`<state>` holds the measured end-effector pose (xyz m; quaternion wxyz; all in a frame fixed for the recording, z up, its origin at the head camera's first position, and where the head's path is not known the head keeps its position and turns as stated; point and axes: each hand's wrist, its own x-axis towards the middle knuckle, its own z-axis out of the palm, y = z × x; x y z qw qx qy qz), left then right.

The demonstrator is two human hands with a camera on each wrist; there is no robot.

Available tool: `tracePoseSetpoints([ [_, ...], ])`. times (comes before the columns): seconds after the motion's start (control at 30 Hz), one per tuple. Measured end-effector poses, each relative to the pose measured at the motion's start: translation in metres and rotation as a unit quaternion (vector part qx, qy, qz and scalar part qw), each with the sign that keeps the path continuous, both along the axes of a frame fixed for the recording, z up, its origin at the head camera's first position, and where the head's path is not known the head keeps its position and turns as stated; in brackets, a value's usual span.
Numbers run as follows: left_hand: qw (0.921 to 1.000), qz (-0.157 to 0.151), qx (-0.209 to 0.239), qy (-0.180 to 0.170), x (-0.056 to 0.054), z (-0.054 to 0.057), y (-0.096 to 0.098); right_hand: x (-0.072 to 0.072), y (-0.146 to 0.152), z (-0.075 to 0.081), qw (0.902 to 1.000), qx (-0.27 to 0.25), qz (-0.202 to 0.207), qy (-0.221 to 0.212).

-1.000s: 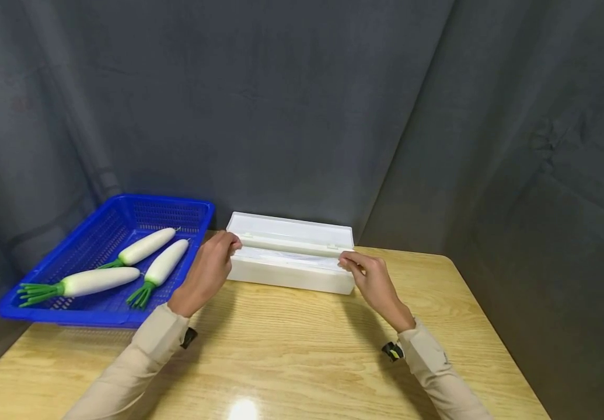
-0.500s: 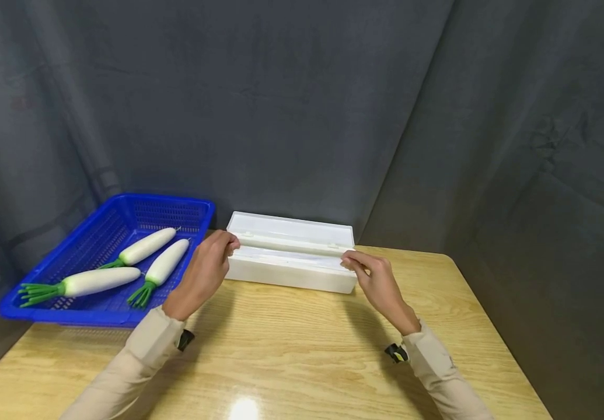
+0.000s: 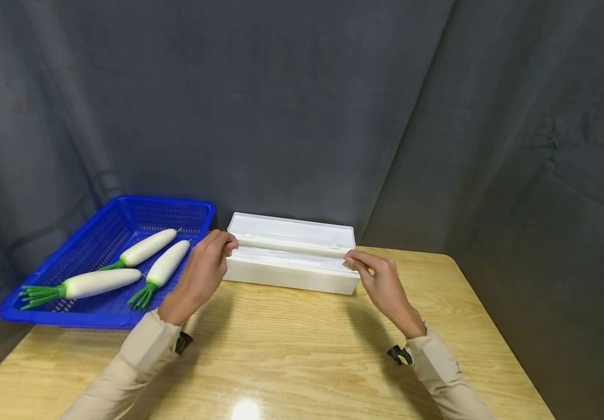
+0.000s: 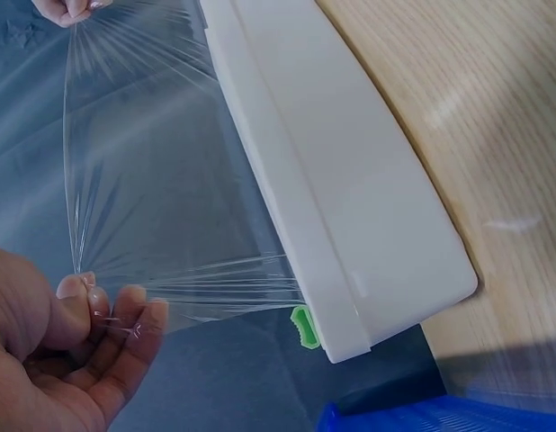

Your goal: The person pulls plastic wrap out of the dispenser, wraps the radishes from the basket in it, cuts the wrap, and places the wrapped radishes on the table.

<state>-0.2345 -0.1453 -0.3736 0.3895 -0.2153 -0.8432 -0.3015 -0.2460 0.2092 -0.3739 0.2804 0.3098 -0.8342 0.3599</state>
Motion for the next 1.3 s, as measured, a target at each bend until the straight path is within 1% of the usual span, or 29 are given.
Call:
tracePoseSetpoints([
  [0.5, 0.9998, -0.01, -0.006, 0.015, 0.006, 0.008, -0.002, 0.006, 0.002, 0.009, 0.9996, -0.011, 0.013, 0.021],
  [0.9, 0.9991, -0.019, -0.008, 0.037, 0.012, 0.012, -0.005, 0.011, 0.003, 0.012, 0.9991, -0.033, 0.022, 0.017],
  [1.07, 0.9984, -0.024, -0.011, 0.05, 0.013, 0.014, -0.006, 0.011, 0.005, 0.013, 0.9987, -0.041, 0.029, 0.008],
  [1.2, 0.9977, -0.033, -0.011, 0.058, 0.015, 0.015, -0.006, 0.013, 0.006, 0.016, 0.998, -0.051, 0.037, -0.008],
  [1.3, 0.9976, -0.037, -0.006, 0.058, 0.015, 0.016, -0.007, 0.014, 0.008, 0.017, 0.9971, -0.052, 0.05, -0.023],
])
